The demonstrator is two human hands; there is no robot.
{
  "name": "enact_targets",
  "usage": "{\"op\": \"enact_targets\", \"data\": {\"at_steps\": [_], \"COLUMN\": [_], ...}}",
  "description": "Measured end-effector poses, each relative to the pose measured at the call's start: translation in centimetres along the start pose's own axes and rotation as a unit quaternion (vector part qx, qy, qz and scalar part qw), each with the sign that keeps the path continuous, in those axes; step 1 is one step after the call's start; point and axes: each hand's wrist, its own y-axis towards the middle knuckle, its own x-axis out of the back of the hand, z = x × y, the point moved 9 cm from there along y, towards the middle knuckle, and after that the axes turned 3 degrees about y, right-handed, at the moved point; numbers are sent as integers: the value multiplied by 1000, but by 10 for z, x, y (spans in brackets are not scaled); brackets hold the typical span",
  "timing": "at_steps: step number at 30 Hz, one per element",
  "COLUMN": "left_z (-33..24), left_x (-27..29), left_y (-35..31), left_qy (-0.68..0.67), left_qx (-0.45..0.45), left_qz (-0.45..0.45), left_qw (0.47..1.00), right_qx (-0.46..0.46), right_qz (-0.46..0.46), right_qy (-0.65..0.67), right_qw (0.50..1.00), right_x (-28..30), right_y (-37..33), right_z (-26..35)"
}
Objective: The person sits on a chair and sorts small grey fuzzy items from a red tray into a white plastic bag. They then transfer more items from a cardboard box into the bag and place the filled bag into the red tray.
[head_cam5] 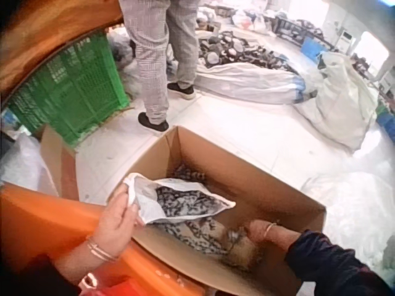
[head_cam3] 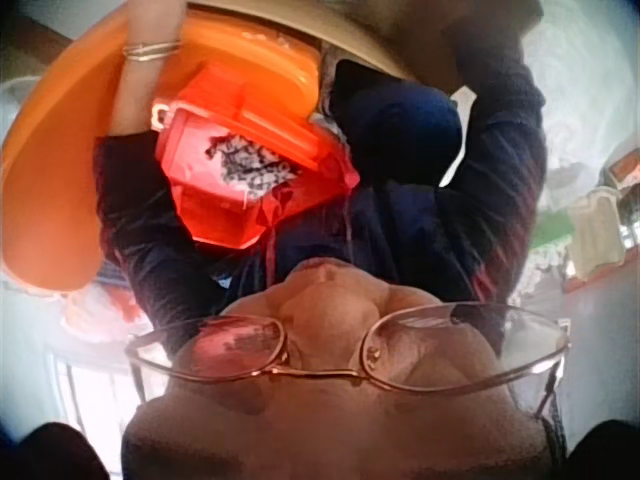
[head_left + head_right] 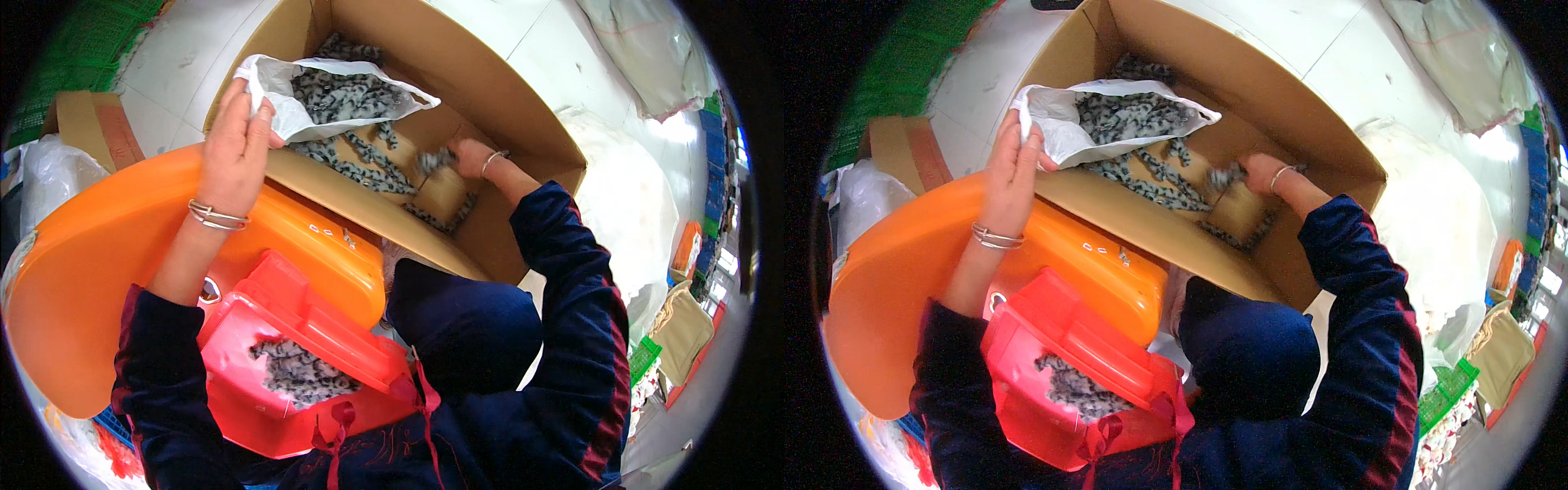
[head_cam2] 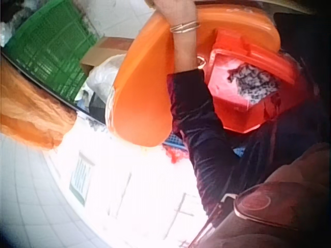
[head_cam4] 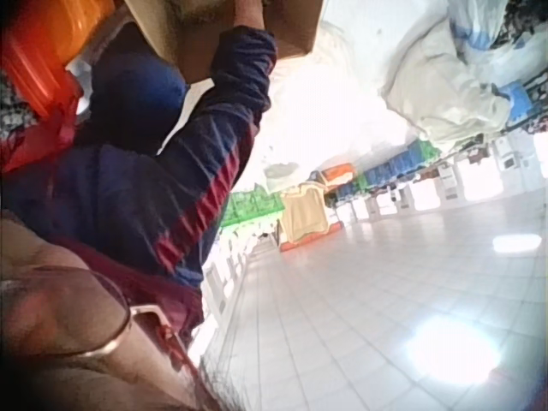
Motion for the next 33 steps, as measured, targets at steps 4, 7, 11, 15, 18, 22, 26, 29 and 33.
{"op": "enact_targets", "data": {"at_steps": [4, 7, 11, 15, 18, 22, 26, 29, 33], "left_z": [-10, -11, -3, 14, 10, 14, 13, 10, 13], "left_x": [-1, 2, 9, 24, 29, 29, 29, 28, 30], "left_y": [0, -1, 3, 8, 9, 9, 8, 11, 10], "left_qy": [24, 27, -19, -18, -78, -87, -88, -76, -90], "left_qx": [-12, -19, 4, 35, 79, 73, 93, 80, 107], "left_qz": [16, 17, 15, -18, -46, -41, -42, -29, -35], "left_qw": [1000, 999, 1000, 999, 993, 993, 991, 994, 990], "right_qx": [31, -1, -2, 1, 72, 63, 42, 32, -10], "right_qz": [143, 202, 139, 74, 81, 84, 121, 146, 172], "right_qy": [-169, -232, -243, -229, -236, -197, -215, -230, -191], "right_qw": [975, 952, 960, 971, 966, 975, 968, 962, 966], "right_x": [-80, -128, -136, -118, -101, -131, -125, -123, -79], "right_y": [-38, -38, -32, -29, -28, -28, -40, -45, -30], "right_z": [3, -7, -18, -25, -19, -11, -1, -10, -22]}}
